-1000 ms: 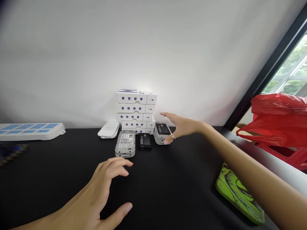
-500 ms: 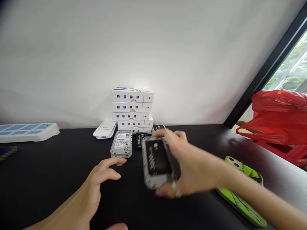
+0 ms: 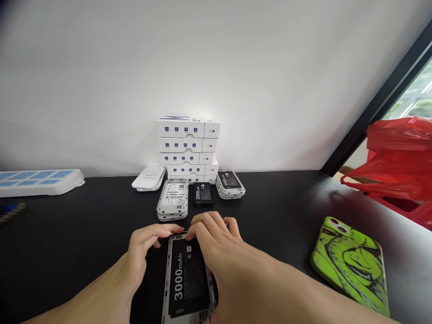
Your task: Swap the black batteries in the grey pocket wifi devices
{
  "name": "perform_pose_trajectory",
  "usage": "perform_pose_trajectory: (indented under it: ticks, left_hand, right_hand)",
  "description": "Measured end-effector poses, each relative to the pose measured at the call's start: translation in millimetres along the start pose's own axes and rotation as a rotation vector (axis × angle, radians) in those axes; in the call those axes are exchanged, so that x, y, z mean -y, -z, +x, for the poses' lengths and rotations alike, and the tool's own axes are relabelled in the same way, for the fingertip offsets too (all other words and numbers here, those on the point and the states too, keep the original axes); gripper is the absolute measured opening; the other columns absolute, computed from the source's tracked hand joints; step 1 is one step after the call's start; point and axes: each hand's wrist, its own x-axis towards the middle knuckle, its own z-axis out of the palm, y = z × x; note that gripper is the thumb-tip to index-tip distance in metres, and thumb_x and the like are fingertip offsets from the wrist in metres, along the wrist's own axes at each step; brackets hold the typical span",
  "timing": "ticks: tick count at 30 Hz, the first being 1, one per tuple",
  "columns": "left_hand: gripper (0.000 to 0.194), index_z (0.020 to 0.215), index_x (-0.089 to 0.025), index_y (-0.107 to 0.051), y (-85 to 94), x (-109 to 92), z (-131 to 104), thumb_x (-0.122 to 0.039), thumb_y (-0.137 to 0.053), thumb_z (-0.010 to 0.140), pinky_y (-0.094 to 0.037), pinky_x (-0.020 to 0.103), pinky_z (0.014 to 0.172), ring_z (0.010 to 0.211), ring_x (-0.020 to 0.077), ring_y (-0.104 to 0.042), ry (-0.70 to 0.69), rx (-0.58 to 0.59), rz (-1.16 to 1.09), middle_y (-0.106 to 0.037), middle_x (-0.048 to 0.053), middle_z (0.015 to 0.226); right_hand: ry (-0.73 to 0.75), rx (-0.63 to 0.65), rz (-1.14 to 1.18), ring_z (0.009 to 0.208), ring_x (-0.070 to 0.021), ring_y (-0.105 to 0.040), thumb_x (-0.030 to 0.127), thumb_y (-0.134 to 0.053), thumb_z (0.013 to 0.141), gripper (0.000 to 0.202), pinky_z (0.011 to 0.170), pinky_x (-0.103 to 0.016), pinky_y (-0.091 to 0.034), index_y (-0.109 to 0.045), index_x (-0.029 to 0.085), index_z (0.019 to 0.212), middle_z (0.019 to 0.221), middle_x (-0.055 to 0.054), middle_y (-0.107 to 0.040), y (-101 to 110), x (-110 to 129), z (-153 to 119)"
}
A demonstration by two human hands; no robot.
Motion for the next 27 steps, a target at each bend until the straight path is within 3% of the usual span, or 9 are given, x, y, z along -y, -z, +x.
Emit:
perform_pose_trajectory:
  ticks: [3, 7, 11, 13, 16, 18, 24, 27]
  left_hand:
    - [0.095, 0.137, -0.029, -0.03, -0.6, 1, 0, -0.042, -0.083, 0.059, -0.061, 0.046, 0.082, 0.114, 0.0373, -0.061, 0.024, -0.008, -0.029, -0.05, 0.012, 0.131]
    - [0.083, 0.129, -0.031, -0.039, -0.6, 1, 3, -0.043, -0.082, 0.059, -0.06, 0.047, 0.088, 0.117, 0.038, -0.058, 0.06, -0.028, -0.079, -0.054, 0.009, 0.13]
    - [0.084, 0.13, -0.033, -0.04, 1.0, 0, 2, -0.041, -0.083, 0.057, -0.064, 0.045, 0.078, 0.113, 0.0384, -0.062, 0.152, -0.017, -0.103, -0.055, 0.009, 0.13]
    - [0.09, 0.134, -0.033, -0.035, 1.3, -1, 0, -0.041, -0.083, 0.058, -0.065, 0.043, 0.071, 0.111, 0.0379, -0.063, 0.187, -0.008, -0.113, -0.052, 0.01, 0.133]
    - [0.093, 0.134, -0.034, -0.034, 0.4, 1, -2, -0.043, -0.084, 0.056, -0.065, 0.045, 0.074, 0.112, 0.0392, -0.062, 0.178, -0.004, -0.115, -0.05, 0.011, 0.135]
    - [0.093, 0.133, -0.034, -0.034, -0.7, 3, -1, -0.044, -0.084, 0.056, -0.063, 0.048, 0.08, 0.114, 0.0403, -0.06, 0.17, 0.004, -0.116, -0.05, 0.011, 0.135]
    - [0.094, 0.133, -0.032, -0.035, -1.9, 5, 1, -0.043, -0.084, 0.054, -0.063, 0.047, 0.077, 0.11, 0.0398, -0.061, 0.147, 0.022, -0.096, -0.05, 0.011, 0.131]
    - [0.104, 0.135, -0.031, -0.027, -2.4, 4, 0, -0.039, -0.087, 0.051, -0.064, 0.043, 0.073, 0.107, 0.0364, -0.062, 0.139, 0.01, -0.063, -0.046, 0.012, 0.13]
  right_hand:
    - [-0.091, 0.073, -0.093, 0.099, -0.0276, -0.043, 0.028, -0.085, 0.037, 0.074, 0.092, -0.049, -0.041, -0.045, 0.017, 0.098, 0.109, -0.008, -0.041, 3, 6, 12]
    - [-0.135, 0.062, -0.073, 0.1, -0.0303, -0.042, 0.031, -0.084, 0.033, 0.08, 0.09, -0.051, -0.043, -0.039, 0.019, 0.098, 0.111, -0.009, -0.037, -4, 7, 18]
    - [-0.108, -0.089, 0.017, 0.093, -0.0245, -0.044, 0.018, -0.076, 0.044, 0.061, 0.085, -0.045, -0.046, -0.037, 0.021, 0.09, 0.106, -0.006, -0.039, -19, 2, 9]
    - [-0.069, -0.132, 0.036, 0.096, -0.0263, -0.045, 0.017, -0.076, 0.047, 0.062, 0.086, -0.046, -0.046, -0.039, 0.021, 0.096, 0.11, -0.008, -0.04, -22, -1, 4]
    - [-0.04, -0.072, 0.058, 0.114, -0.0319, -0.039, 0.03, -0.085, 0.048, 0.08, 0.1, -0.051, -0.038, -0.04, 0.02, 0.114, 0.123, -0.011, -0.036, -15, -3, 1]
    - [-0.026, -0.013, 0.076, 0.118, -0.0296, -0.036, 0.032, -0.086, 0.051, 0.079, 0.106, -0.049, -0.033, -0.041, 0.02, 0.115, 0.122, -0.009, -0.035, -6, -3, 3]
    - [-0.051, 0.078, 0.022, 0.096, -0.0234, -0.044, 0.027, -0.088, 0.038, 0.071, 0.092, -0.045, -0.044, -0.042, 0.02, 0.093, 0.104, -0.004, -0.04, 7, 3, 22]
    - [-0.068, 0.008, -0.041, 0.089, -0.0233, -0.045, 0.022, -0.085, 0.037, 0.065, 0.085, -0.044, -0.046, -0.038, 0.022, 0.081, 0.097, -0.003, -0.042, 8, 9, 25]
